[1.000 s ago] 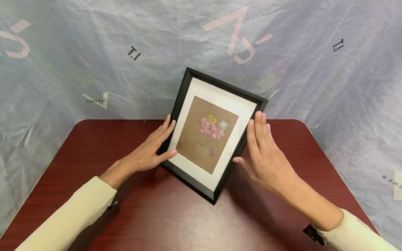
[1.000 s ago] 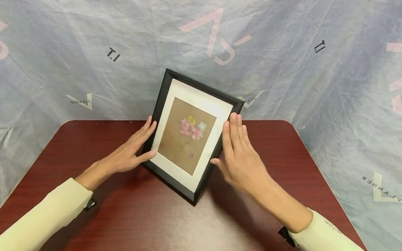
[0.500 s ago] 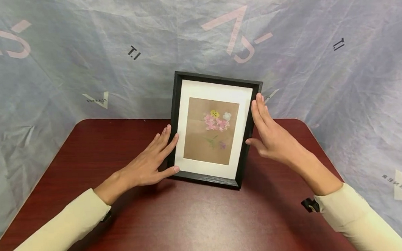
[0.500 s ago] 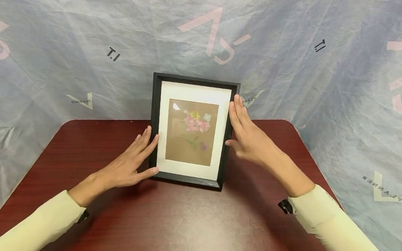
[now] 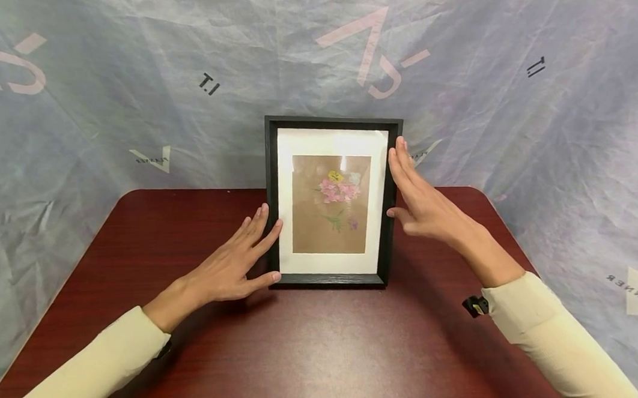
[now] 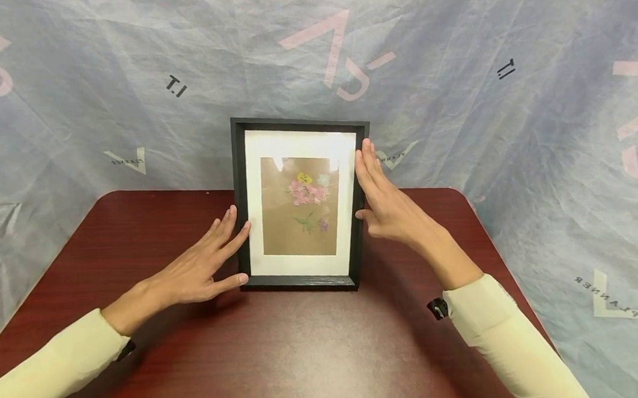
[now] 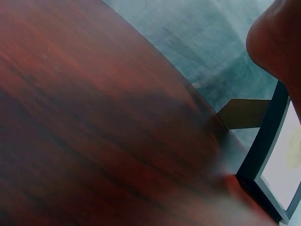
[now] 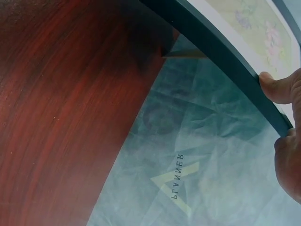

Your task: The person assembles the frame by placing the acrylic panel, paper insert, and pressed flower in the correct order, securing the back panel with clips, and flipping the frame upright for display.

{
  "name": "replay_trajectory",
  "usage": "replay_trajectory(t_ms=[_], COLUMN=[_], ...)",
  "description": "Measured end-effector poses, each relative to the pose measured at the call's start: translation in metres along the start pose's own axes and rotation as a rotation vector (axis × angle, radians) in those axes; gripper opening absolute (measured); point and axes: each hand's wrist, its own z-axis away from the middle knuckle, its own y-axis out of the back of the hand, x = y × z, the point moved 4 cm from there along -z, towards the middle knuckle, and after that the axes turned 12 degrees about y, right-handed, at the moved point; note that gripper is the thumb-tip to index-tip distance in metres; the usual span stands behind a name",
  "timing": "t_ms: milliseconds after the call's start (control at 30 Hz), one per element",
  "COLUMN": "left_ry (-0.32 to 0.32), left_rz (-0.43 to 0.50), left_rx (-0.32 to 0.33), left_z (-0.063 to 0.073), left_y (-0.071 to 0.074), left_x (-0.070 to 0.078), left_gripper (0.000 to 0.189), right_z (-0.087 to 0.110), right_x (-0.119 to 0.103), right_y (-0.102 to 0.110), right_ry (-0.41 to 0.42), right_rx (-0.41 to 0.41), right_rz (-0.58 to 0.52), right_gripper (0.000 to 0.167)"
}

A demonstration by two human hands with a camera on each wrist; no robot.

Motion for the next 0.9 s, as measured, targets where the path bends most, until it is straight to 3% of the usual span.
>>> replay_trajectory(t_ms=[433, 633, 900], left_ry=[-0.045, -0.025, -0.040], left_rz=[-0.011, -0.007, 0.005], left_rx=[0.018, -0.008, 0.017], left_z=[0.003, 0.006, 0.012], left_y=[0.004, 0.009, 0.011], left_x=[-0.003, -0.004, -0.005], left_gripper=[0.103, 0.103, 0.101], right_z=[-0.004, -0.007, -0.010], right_x=[-0.001, -0.005, -0.010], right_y=[0.000, 0.002, 0.000], right_ry=[-0.082, -0.077, -0.040], right_rx=[-0.038, -0.028, 0.004], right_rz=[0.004, -0.003, -0.027], right_gripper=[0.110, 0.111, 0.110])
